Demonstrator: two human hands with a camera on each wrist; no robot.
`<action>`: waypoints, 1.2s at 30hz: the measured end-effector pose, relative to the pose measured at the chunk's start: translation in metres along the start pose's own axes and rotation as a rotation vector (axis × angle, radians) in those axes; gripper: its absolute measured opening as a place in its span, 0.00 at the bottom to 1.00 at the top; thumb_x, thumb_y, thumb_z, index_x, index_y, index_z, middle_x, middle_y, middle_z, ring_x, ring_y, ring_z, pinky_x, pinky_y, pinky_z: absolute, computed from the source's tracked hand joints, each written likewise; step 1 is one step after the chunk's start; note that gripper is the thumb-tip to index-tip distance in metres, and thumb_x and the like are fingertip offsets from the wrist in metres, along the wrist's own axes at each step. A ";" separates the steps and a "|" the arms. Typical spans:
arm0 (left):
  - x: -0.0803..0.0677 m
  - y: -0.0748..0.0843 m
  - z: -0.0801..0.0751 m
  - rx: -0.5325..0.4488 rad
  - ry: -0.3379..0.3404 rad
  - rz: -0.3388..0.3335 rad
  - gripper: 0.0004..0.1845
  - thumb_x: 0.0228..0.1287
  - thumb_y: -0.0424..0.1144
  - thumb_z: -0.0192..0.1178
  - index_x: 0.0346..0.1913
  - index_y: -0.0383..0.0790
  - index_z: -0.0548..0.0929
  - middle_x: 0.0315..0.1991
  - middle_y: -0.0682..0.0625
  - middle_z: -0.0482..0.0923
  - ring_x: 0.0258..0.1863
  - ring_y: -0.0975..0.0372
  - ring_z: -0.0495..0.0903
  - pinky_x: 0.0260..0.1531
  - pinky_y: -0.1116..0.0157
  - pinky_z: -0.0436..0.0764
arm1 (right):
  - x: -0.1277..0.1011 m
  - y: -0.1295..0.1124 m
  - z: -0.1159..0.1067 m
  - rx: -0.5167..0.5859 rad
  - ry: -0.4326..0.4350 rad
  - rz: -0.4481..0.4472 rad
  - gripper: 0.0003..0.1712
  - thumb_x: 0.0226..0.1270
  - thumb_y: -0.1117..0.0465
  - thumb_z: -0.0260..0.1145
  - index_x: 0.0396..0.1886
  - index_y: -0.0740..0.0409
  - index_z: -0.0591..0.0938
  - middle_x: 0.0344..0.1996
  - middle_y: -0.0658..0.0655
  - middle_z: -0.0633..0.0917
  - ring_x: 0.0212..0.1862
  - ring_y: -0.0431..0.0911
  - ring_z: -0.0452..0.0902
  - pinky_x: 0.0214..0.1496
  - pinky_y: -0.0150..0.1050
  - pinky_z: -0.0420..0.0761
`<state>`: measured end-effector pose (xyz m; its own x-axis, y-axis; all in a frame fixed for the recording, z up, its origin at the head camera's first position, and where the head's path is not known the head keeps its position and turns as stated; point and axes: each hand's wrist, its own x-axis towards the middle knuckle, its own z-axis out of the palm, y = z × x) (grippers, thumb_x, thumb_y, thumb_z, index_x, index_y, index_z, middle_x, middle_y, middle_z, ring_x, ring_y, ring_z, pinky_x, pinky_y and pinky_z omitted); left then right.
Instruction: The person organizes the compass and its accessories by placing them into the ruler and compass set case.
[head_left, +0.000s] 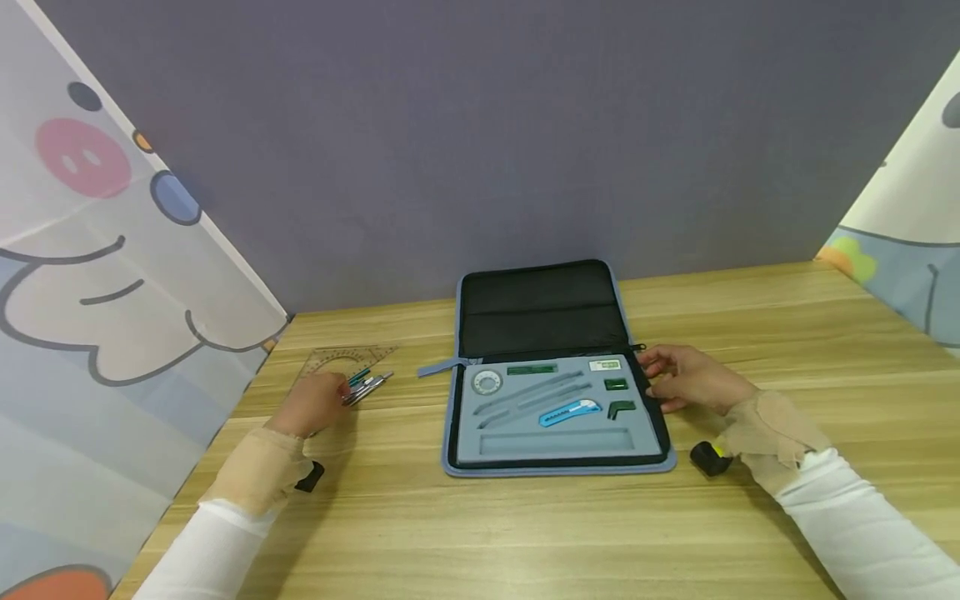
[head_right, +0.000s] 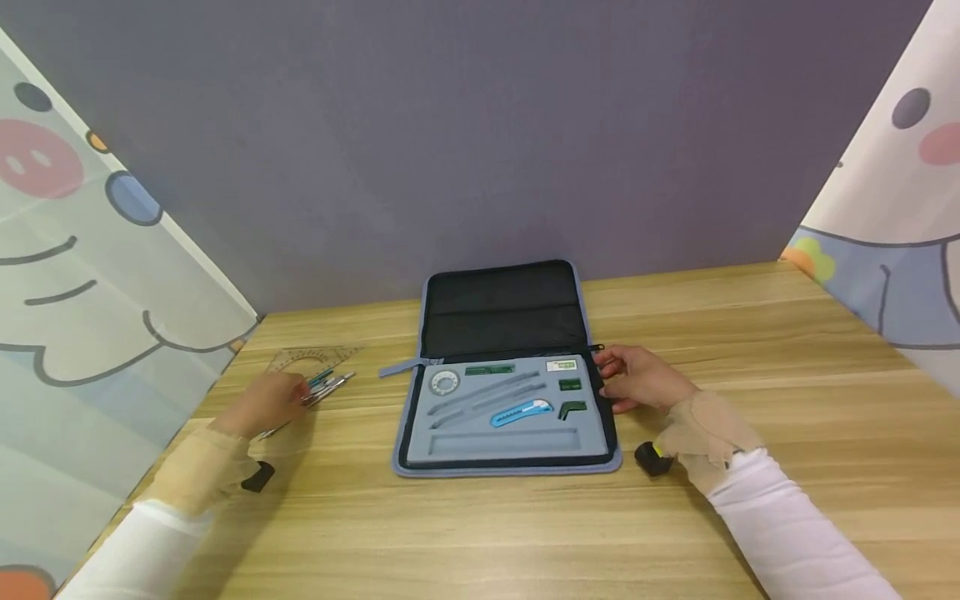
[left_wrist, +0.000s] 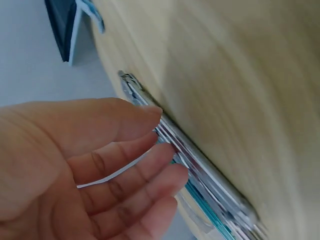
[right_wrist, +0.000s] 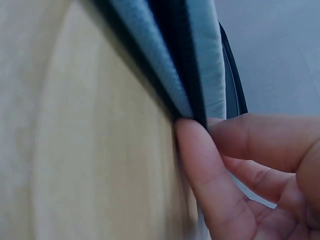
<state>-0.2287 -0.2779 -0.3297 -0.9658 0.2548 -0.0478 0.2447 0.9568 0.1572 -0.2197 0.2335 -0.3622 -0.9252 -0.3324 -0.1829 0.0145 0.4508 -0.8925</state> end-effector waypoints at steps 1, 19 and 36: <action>-0.001 -0.001 0.000 -0.001 -0.002 -0.005 0.09 0.48 0.28 0.65 0.34 0.30 0.81 0.33 0.40 0.81 0.34 0.49 0.79 0.36 0.52 0.77 | 0.000 0.000 0.000 -0.002 -0.001 -0.004 0.32 0.58 0.71 0.61 0.62 0.76 0.62 0.46 0.67 0.69 0.36 0.46 0.75 0.34 0.40 0.82; -0.001 -0.004 0.006 -0.013 -0.019 -0.015 0.07 0.47 0.29 0.66 0.32 0.31 0.82 0.30 0.44 0.81 0.27 0.56 0.77 0.30 0.55 0.77 | 0.000 -0.001 0.001 -0.016 0.010 0.007 0.32 0.57 0.71 0.62 0.61 0.75 0.63 0.45 0.67 0.70 0.36 0.47 0.75 0.33 0.40 0.82; 0.000 -0.001 0.011 -0.011 -0.026 -0.005 0.08 0.49 0.34 0.67 0.24 0.35 0.78 0.23 0.49 0.75 0.22 0.60 0.70 0.23 0.63 0.71 | 0.001 -0.001 0.001 0.000 0.009 0.014 0.32 0.57 0.72 0.61 0.61 0.75 0.62 0.45 0.67 0.69 0.36 0.47 0.75 0.33 0.40 0.82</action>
<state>-0.2286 -0.2777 -0.3409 -0.9644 0.2539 -0.0741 0.2389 0.9564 0.1678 -0.2204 0.2316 -0.3619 -0.9284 -0.3182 -0.1919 0.0278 0.4556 -0.8898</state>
